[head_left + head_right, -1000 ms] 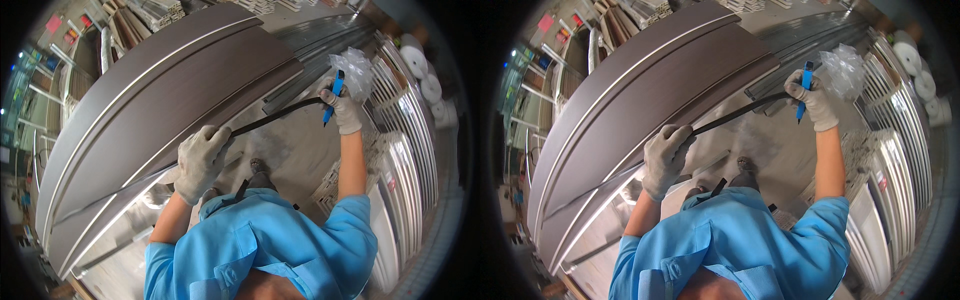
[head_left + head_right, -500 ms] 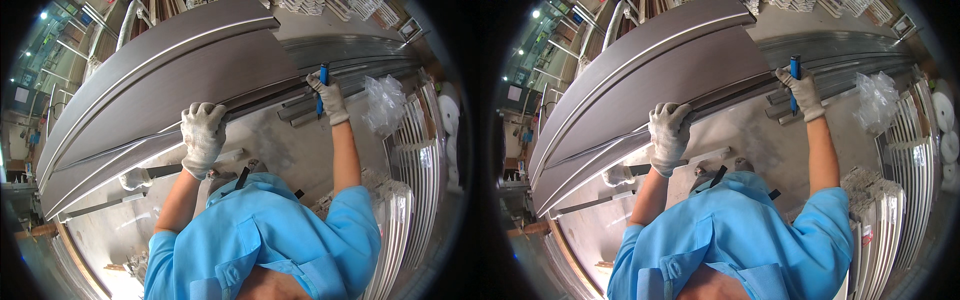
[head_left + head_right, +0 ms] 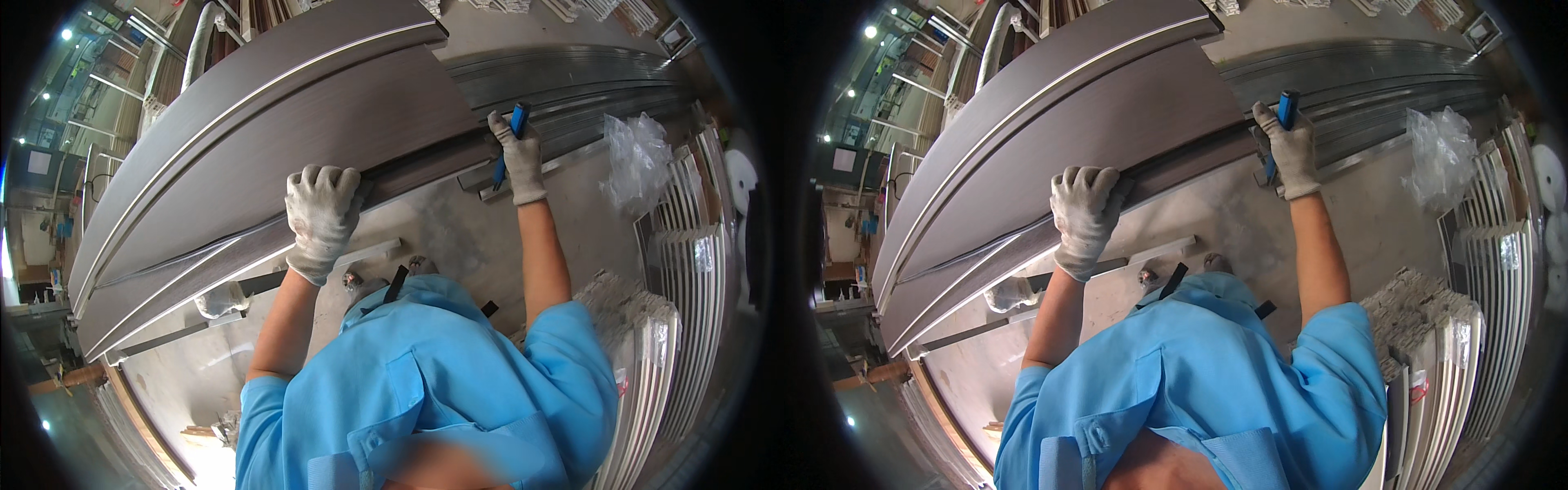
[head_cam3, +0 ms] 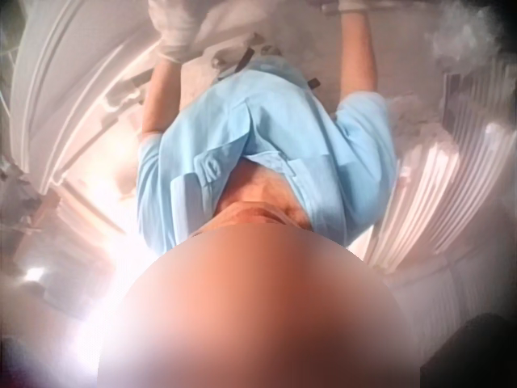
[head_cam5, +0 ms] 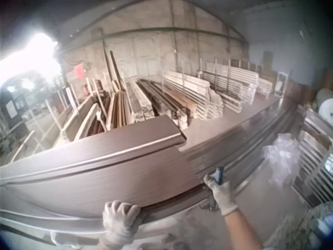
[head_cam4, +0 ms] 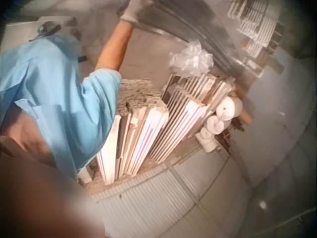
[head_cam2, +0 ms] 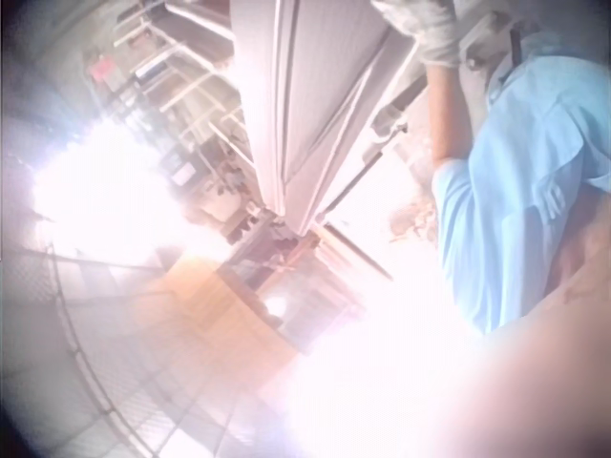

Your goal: The person inserts a black seal strip into the groove of a large panel using a blue plastic tool. They repeatedly pick up panels, align the strip, press it into place, and stack the finished panels.

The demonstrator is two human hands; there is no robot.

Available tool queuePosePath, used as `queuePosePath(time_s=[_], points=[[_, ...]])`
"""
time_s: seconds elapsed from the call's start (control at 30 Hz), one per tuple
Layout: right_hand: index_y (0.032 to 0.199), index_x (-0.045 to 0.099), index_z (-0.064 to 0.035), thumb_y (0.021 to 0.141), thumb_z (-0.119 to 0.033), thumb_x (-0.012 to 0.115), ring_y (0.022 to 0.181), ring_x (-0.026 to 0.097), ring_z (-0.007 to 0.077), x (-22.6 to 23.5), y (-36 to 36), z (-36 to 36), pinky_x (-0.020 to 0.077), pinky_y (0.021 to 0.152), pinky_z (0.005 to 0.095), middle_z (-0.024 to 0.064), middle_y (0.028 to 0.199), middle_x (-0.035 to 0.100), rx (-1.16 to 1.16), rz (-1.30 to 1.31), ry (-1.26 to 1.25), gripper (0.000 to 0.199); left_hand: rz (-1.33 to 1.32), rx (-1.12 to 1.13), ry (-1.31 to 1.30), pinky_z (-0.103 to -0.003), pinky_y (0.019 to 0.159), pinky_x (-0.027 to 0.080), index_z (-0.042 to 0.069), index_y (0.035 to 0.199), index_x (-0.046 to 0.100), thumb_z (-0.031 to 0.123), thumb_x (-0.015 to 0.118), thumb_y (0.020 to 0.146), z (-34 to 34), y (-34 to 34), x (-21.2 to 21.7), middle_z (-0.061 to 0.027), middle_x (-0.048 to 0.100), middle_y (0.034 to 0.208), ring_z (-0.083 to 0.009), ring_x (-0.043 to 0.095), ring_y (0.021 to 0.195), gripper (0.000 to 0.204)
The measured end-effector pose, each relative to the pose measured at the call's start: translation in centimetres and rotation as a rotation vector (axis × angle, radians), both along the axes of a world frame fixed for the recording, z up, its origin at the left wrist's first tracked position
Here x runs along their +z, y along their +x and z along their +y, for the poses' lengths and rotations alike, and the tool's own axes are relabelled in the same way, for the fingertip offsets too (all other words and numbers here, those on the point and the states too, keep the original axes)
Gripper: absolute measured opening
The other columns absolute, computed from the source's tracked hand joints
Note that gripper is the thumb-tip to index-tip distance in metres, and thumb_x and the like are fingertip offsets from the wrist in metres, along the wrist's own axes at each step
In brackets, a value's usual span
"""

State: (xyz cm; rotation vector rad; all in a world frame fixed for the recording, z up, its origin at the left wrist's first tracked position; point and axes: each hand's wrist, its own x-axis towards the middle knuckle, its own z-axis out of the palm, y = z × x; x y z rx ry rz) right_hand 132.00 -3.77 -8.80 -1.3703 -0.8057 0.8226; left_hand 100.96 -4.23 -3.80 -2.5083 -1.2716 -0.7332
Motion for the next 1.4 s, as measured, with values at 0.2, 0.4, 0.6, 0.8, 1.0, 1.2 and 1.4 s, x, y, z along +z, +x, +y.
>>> queuePosePath(time_s=[0.2, 0.4, 0.6, 0.8, 1.0, 1.2, 1.4], points=[[0.076, 0.066, -0.0093, 0.089, -0.033, 0.080, 0.059, 0.054, 0.0035, -0.3, -0.4, 0.3, 0.0426, 0.054, 0.0222, -0.0050, 0.066, 0.061, -0.053, 0.006, 0.003, 0.031, 0.046, -0.171, -0.056, -0.045, 0.087, 0.047, 0.016, 0.106, 0.069, 0.025, 0.075, 0.082, 2.0, 1.8, 1.1, -0.0036, 0.065, 0.101, -0.0275, 0.062, 0.100, 0.027], [0.080, 0.066, -0.0080, 0.089, -0.033, 0.079, 0.056, 0.053, 0.0042, -0.8, -1.4, 0.3, 0.0413, 0.053, 0.0219, -0.0031, 0.067, 0.062, -0.095, 0.215, 0.043, 0.030, 0.121, -0.444, -0.107, -0.048, 0.094, 0.047, 0.017, 0.130, 0.062, 0.030, 0.075, 0.080, 6.6, 7.5, 1.9, -0.0051, 0.059, 0.132, -0.0282, 0.058, 0.114, 0.053], [0.079, 0.066, -0.0081, 0.089, -0.035, 0.080, 0.057, 0.051, 0.0050, 0.1, -1.7, 0.0, 0.0409, 0.053, 0.0218, -0.0021, 0.067, 0.061, -0.074, 0.237, 0.062, 0.032, 0.248, -0.577, -0.209, -0.047, 0.094, 0.048, 0.019, 0.135, 0.059, 0.034, 0.075, 0.080, 9.1, 11.4, 2.8, -0.0015, 0.056, 0.140, -0.0290, 0.056, 0.107, 0.059], [0.076, 0.067, -0.0078, 0.089, -0.034, 0.080, 0.057, 0.050, 0.0053, 0.3, -1.2, -0.2, 0.0404, 0.053, 0.0227, -0.0029, 0.065, 0.058, -0.033, 0.223, 0.050, 0.032, 0.262, -0.609, -0.302, -0.043, 0.087, 0.052, 0.020, 0.130, 0.064, 0.032, 0.076, 0.078, 9.9, 11.9, 3.7, -0.0008, 0.061, 0.131, -0.0281, 0.057, 0.102, 0.055], [0.077, 0.066, -0.0078, 0.090, -0.032, 0.078, 0.057, 0.050, 0.0051, 0.1, -1.6, 0.2, 0.0403, 0.053, 0.0230, -0.0025, 0.066, 0.059, -0.062, 0.251, 0.112, 0.030, 0.166, -0.675, -0.297, -0.044, 0.081, 0.051, 0.012, 0.113, 0.068, 0.025, 0.071, 0.076, 10.2, 13.1, 2.7, -0.0031, 0.067, 0.110, -0.0304, 0.059, 0.095, 0.039], [0.077, 0.064, -0.0079, 0.091, -0.031, 0.077, 0.057, 0.050, 0.0050, 0.3, -1.5, 0.2, 0.0392, 0.052, 0.0222, -0.0017, 0.067, 0.059, -0.076, 0.210, 0.083, 0.030, 0.211, -0.616, -0.274, -0.044, 0.079, 0.055, 0.011, 0.108, 0.070, 0.031, 0.068, 0.084, 9.9, 14.7, 1.4, -0.0064, 0.068, 0.098, -0.0288, 0.065, 0.096, 0.031], [0.076, 0.065, -0.0077, 0.091, -0.031, 0.077, 0.055, 0.050, 0.0055, -0.3, -1.4, 1.0, 0.0395, 0.051, 0.0222, -0.0016, 0.064, 0.058, -0.041, 0.291, 0.096, 0.030, 0.143, -0.544, -0.354, -0.046, 0.084, 0.052, 0.008, 0.107, 0.069, 0.030, 0.070, 0.085, 8.9, 15.3, 2.0, -0.0103, 0.067, 0.102, -0.0317, 0.063, 0.099, 0.031]])
